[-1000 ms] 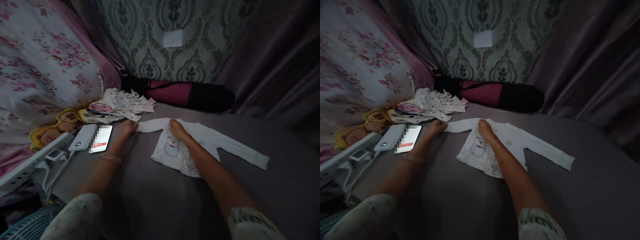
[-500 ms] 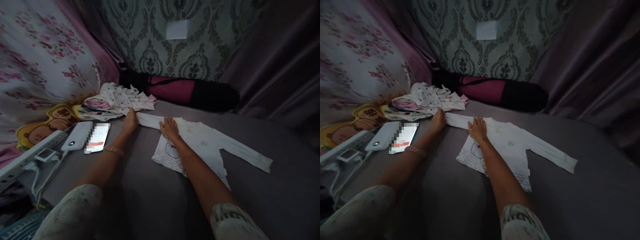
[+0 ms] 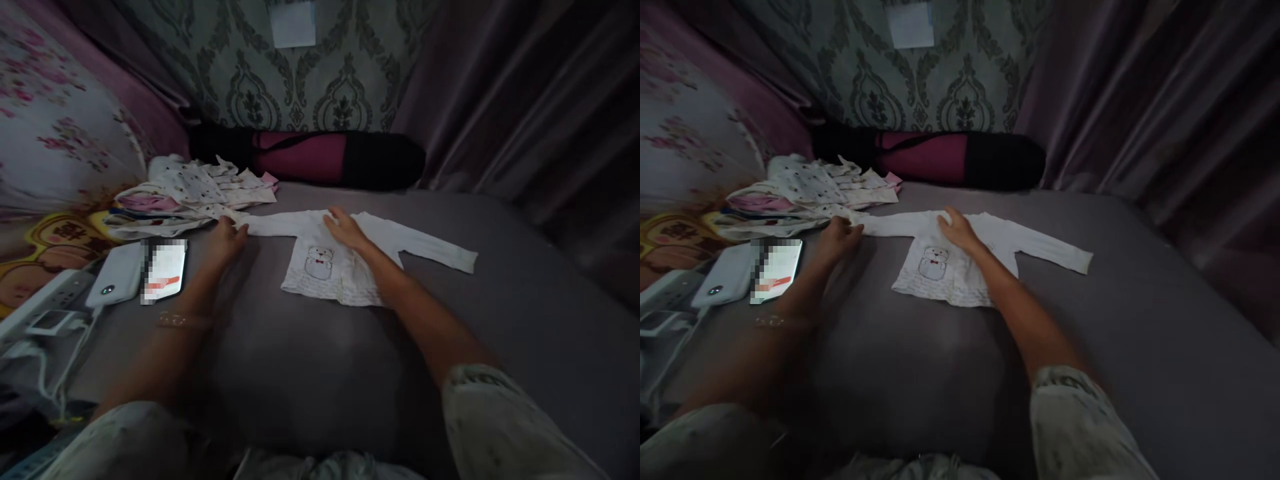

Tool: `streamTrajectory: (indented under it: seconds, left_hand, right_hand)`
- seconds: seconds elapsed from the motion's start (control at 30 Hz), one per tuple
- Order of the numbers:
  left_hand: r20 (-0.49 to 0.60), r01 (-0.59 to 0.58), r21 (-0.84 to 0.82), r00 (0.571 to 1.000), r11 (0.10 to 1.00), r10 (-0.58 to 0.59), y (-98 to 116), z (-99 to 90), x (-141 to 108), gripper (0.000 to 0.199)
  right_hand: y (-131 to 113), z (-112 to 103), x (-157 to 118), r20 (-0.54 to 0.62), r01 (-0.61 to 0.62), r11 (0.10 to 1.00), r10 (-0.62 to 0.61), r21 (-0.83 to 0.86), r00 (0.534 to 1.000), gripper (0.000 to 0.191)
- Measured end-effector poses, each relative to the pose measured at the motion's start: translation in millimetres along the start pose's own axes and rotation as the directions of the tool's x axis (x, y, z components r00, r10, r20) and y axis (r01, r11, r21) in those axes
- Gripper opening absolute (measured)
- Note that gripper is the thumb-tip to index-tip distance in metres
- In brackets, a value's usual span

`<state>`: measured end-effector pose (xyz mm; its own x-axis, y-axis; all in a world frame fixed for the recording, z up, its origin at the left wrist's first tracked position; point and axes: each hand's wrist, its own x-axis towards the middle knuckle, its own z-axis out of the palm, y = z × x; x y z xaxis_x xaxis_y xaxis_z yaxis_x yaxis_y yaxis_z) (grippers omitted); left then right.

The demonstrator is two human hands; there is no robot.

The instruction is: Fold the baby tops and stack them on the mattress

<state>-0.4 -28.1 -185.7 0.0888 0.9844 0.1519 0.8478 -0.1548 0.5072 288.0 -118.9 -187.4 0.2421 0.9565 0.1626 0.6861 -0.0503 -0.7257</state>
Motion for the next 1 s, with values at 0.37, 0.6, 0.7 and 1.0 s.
streamTrajectory:
  seconds: [0.37, 0.6, 0.7, 1.0]
  left_hand:
    - [0.517, -0.138, -0.308, 0.806, 0.941, 0.287, 13.4, -3.9, -102.2, 0.066]
    - [0.404, -0.18, -0.232, 0.876, 0.956, 0.263, 27.1, 14.5, -116.1, 0.042]
    - [0.356, -0.186, -0.189, 0.902, 0.964, 0.244, 38.0, 18.6, -124.7, 0.04]
    - [0.317, -0.484, 0.031, 0.834, 0.874, 0.451, 26.5, 23.4, -123.3, 0.044]
  right_hand:
    - [74.9, -111.1, -172.7, -0.036, -0.349, 0.899, 0.353, -0.266, 0.935, 0.031]
    - [53.4, -96.8, -215.0, 0.09, -0.244, 0.91, 0.289, -0.336, 0.953, 0.065]
    - [40.7, -88.0, -220.8, -0.011, -0.259, 0.858, 0.284, -0.443, 0.959, 0.055]
    - [20.2, -86.4, -227.1, 0.012, -0.197, 0.651, 0.301, -0.734, 0.953, 0.042]
